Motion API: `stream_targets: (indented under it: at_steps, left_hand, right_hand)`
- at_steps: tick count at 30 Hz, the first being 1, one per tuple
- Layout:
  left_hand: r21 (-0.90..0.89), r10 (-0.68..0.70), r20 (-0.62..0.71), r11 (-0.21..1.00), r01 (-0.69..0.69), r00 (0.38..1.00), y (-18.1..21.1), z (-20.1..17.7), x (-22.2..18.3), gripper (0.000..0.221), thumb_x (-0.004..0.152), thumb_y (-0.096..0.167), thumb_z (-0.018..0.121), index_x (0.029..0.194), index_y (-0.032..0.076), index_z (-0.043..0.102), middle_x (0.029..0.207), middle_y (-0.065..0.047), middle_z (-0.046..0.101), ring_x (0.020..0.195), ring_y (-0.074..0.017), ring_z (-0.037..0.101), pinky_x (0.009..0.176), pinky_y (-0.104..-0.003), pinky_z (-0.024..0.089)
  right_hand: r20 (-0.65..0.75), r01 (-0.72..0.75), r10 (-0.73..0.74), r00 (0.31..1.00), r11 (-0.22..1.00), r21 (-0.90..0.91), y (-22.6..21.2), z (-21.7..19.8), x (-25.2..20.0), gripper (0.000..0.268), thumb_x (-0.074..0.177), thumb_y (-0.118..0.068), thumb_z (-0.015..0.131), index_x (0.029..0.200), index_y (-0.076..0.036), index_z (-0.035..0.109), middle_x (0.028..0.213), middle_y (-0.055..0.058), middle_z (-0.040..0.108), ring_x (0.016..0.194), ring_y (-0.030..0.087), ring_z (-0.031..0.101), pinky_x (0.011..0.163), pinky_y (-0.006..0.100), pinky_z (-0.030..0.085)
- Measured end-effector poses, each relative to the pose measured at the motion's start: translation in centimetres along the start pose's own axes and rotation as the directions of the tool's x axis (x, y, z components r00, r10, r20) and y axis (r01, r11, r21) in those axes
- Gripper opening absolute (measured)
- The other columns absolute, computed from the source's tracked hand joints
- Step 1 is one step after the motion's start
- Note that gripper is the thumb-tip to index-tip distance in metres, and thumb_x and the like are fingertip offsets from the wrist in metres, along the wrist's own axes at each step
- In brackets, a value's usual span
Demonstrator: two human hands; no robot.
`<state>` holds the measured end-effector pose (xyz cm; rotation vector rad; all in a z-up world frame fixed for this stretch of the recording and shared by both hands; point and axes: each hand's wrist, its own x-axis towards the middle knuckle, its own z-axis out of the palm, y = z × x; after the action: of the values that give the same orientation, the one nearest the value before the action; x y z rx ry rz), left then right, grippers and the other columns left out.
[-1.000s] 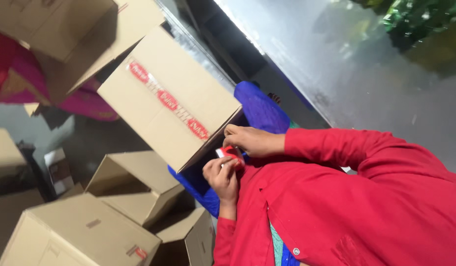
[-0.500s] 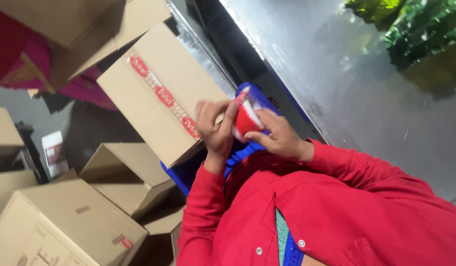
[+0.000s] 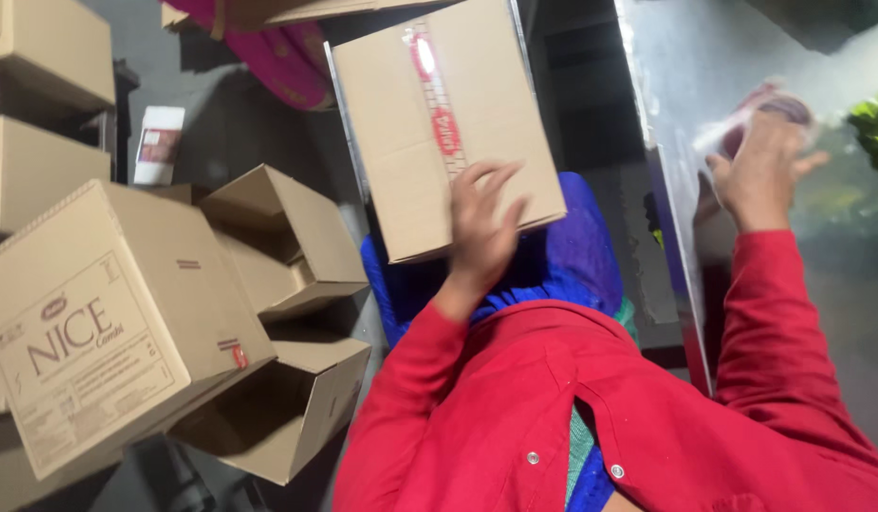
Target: The person places stacks of packaged biscuits into cardboard boxes by hand, seals the boxes using a tape dispenser, and moves them aside to open and fill another box.
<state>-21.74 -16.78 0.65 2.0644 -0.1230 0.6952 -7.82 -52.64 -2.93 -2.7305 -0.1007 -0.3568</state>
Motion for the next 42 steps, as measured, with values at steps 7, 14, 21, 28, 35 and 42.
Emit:
stream_targets:
  at_steps: [7, 14, 21, 28, 35, 42]
  left_hand:
    - [0.241, -0.143, -0.218, 0.951, 0.196, 0.965, -8.3, -4.6, -8.8, 0.077, 0.073, 0.021, 0.081, 0.142, 0.008, 0.048, 0.149, -0.027, 0.031, 0.143, -0.0520, 0.031, 0.118, -0.060, 0.032]
    - [0.191, -0.032, -0.276, 0.978, 0.087, 0.961, -17.3, -1.5, -4.4, 0.081, 0.074, -0.012, 0.070, 0.145, 0.023, 0.053, 0.150, -0.018, 0.033, 0.147, -0.0480, 0.032, 0.124, -0.056, 0.034]
    - [0.211, 0.012, -0.285, 0.976, 0.051, 0.959, -25.6, -1.7, 10.1, 0.088, 0.067, -0.010, 0.067, 0.143, 0.032, 0.052, 0.150, -0.010, 0.039, 0.148, -0.0396, 0.036, 0.127, -0.048, 0.037]
    - [0.501, -0.164, -0.032, 0.851, 0.157, 0.986, -26.1, -9.2, 11.2, 0.077, 0.080, 0.038, 0.085, 0.149, 0.034, 0.051, 0.155, 0.003, 0.048, 0.149, -0.0261, 0.043, 0.122, -0.064, 0.037]
    - [0.881, -0.360, -0.417, 0.065, 0.469, 0.834, -40.5, -41.9, 5.1, 0.097, 0.065, 0.042, 0.088, 0.149, 0.017, 0.049, 0.161, -0.002, 0.037, 0.149, -0.0375, 0.017, 0.108, -0.080, 0.000]
    - [0.915, -0.635, -0.376, -0.139, 0.379, 0.674, -50.4, -47.0, 2.8, 0.092, 0.066, 0.038, 0.089, 0.148, 0.022, 0.052, 0.158, 0.003, 0.041, 0.154, -0.0250, 0.019, 0.115, -0.075, -0.001]
  right_hand:
    - [0.212, 0.568, -0.561, 0.800, 0.823, 0.033, -20.2, 6.9, -8.7, 0.080, 0.065, -0.058, 0.082, 0.132, -0.019, 0.063, 0.148, 0.011, 0.051, 0.141, 0.037, 0.038, 0.108, 0.071, 0.020]
    - [-0.076, 0.679, -0.677, 0.732, 0.734, -0.001, -20.0, 12.4, -2.3, 0.069, 0.081, -0.049, 0.085, 0.139, -0.018, 0.065, 0.148, 0.009, 0.058, 0.138, 0.034, 0.050, 0.116, 0.061, 0.033]
    - [-0.149, 0.722, -0.745, 0.650, 0.667, -0.184, -22.2, 20.0, 10.8, 0.058, 0.088, -0.046, 0.076, 0.137, -0.017, 0.063, 0.151, 0.007, 0.056, 0.145, 0.032, 0.046, 0.112, 0.054, 0.036]
    - [-0.061, 0.691, -0.689, 0.722, 0.723, 0.018, -21.3, 20.2, 15.4, 0.074, 0.083, -0.048, 0.084, 0.140, -0.011, 0.055, 0.157, 0.014, 0.050, 0.132, 0.035, 0.059, 0.103, 0.046, 0.054]
    - [-0.008, 0.656, -0.657, 0.754, 0.751, 0.080, -16.9, 24.0, 15.9, 0.076, 0.087, -0.039, 0.084, 0.149, -0.009, 0.050, 0.162, 0.014, 0.042, 0.143, 0.033, 0.052, 0.114, 0.040, 0.050]
    - [-0.039, 0.660, -0.669, 0.742, 0.740, -0.133, -22.6, 19.8, 14.2, 0.075, 0.075, -0.034, 0.092, 0.136, -0.011, 0.056, 0.148, 0.011, 0.047, 0.147, 0.035, 0.041, 0.108, 0.051, 0.038]
